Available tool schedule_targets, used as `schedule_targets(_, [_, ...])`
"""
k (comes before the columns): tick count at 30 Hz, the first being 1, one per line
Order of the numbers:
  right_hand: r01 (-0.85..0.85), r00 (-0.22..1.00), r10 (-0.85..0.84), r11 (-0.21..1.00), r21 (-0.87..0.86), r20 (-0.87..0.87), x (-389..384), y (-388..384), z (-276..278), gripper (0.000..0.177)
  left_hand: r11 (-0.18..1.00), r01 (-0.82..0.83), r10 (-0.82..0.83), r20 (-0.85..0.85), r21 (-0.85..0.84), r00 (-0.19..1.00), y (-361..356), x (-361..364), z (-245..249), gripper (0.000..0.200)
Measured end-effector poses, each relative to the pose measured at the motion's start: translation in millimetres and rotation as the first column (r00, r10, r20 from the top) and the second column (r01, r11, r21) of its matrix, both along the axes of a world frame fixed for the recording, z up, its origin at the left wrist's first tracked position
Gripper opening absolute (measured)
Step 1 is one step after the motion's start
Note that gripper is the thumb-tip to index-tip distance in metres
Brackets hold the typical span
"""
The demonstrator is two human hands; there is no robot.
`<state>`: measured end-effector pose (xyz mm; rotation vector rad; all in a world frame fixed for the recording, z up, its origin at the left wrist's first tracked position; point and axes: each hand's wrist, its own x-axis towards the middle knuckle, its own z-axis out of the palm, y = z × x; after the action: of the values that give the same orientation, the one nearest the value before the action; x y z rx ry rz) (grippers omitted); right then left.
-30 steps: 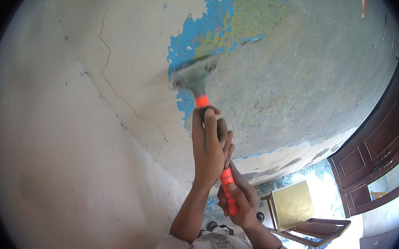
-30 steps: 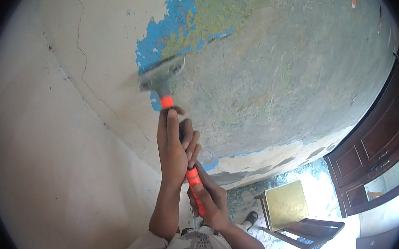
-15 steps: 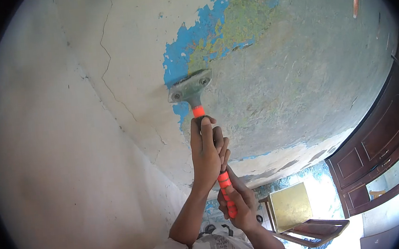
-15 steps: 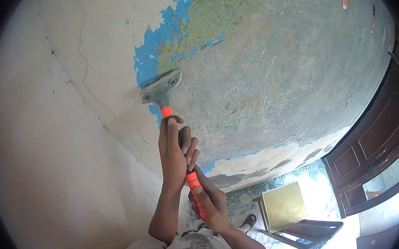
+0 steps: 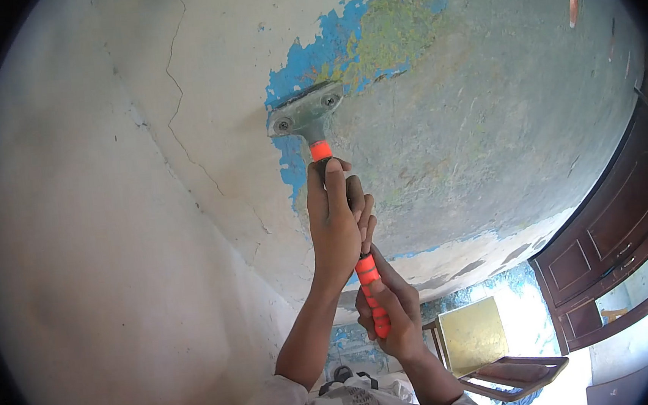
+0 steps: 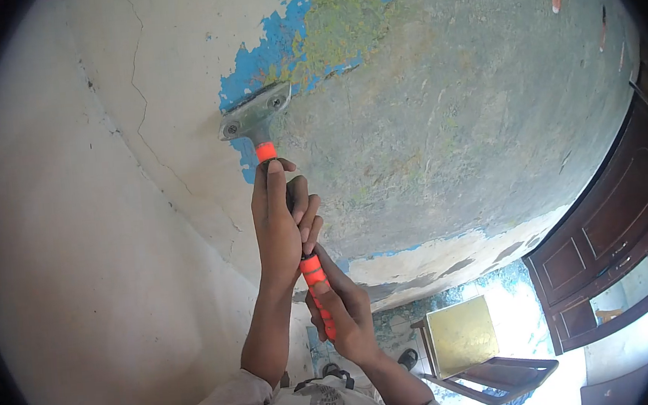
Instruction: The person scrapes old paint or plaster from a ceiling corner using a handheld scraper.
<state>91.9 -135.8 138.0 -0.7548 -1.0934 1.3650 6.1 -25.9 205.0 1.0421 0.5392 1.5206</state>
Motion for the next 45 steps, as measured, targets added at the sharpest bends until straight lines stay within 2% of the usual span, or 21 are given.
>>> schedule_targets(3, [0.016, 1.0, -0.016, 0.999, -0.037, 0.003, -2, -7, -11, 0.061, 0.997, 0.018, -0.018, 0.005, -0.078, 1.0, -8, -3, -13, 0.032])
schedule_targets(6, [0.014, 1.0, -0.015, 0.998, -0.056, -0.019, -2, -4, -13, 0.061, 0.998, 0.016, -0.016, 0.015, -0.059, 1.0, -6, -2, -24, 0.032])
schedule_targets(9, [-0.007, 0.999, 0.004, 0.998, -0.069, -0.049, -1, -4, -3, 0.061, 1.0, 0.006, -0.005, 0.005, -0.031, 1.0, -4, 0, 2, 0.031])
schedule_targets(11, [-0.029, 0.997, 0.026, 0.999, -0.033, -0.068, -1, -1, 0, 0.061, 0.999, 0.011, -0.011, 0.002, -0.052, 1.0, -7, -1, 0, 0.031])
schedule_targets(15, [0.005, 0.998, -0.013, 0.994, -0.112, -0.069, -4, -10, -9, 0.06, 0.995, 0.028, -0.029, -0.004, -0.092, 1.0, -9, -3, -21, 0.03])
schedule_targets(20, [-0.044, 0.984, 0.028, 0.995, -0.092, -0.174, -6, -10, -2, 0.06, 0.997, 0.02, -0.02, 0.004, -0.071, 1.0, -11, -3, -4, 0.029])
schedule_targets(23, [-0.009, 0.997, 0.002, 0.997, -0.082, -0.079, -4, -9, -17, 0.061, 0.997, 0.047, -0.046, 0.019, -0.064, 0.999, -7, -5, -14, 0.03])
schedule_targets(26, [-0.001, 0.997, -0.007, 0.993, -0.115, -0.071, -4, -10, -13, 0.061, 0.997, 0.052, -0.05, 0.033, -0.058, 0.998, -7, -3, -16, 0.031])
schedule_targets(31, [-0.019, 0.994, 0.011, 0.997, -0.074, -0.113, -5, -5, -2, 0.061, 0.999, 0.026, -0.025, 0.019, -0.024, 1.0, -4, -3, 3, 0.03])
schedule_targets(34, [-0.001, 0.996, -0.008, 0.995, -0.098, -0.086, -6, -10, -12, 0.062, 0.996, 0.027, -0.027, 0.004, -0.085, 1.0, -10, -4, -15, 0.029])
schedule_targets(40, [-0.029, 0.993, 0.02, 0.996, -0.079, -0.112, -3, -5, 6, 0.062, 1.0, 0.024, -0.023, 0.02, -0.01, 1.0, -2, -2, 8, 0.031])
schedule_targets(43, [-0.013, 0.995, 0.002, 0.994, -0.111, -0.101, -5, -7, 1, 0.061, 0.996, 0.03, -0.03, -0.001, -0.087, 1.0, -9, -4, -4, 0.031])
schedule_targets(45, [-0.001, 0.998, -0.007, 0.992, -0.126, -0.061, -6, -12, -11, 0.06, 0.997, 0.04, -0.039, 0.013, -0.068, 0.999, -8, -4, -19, 0.031])
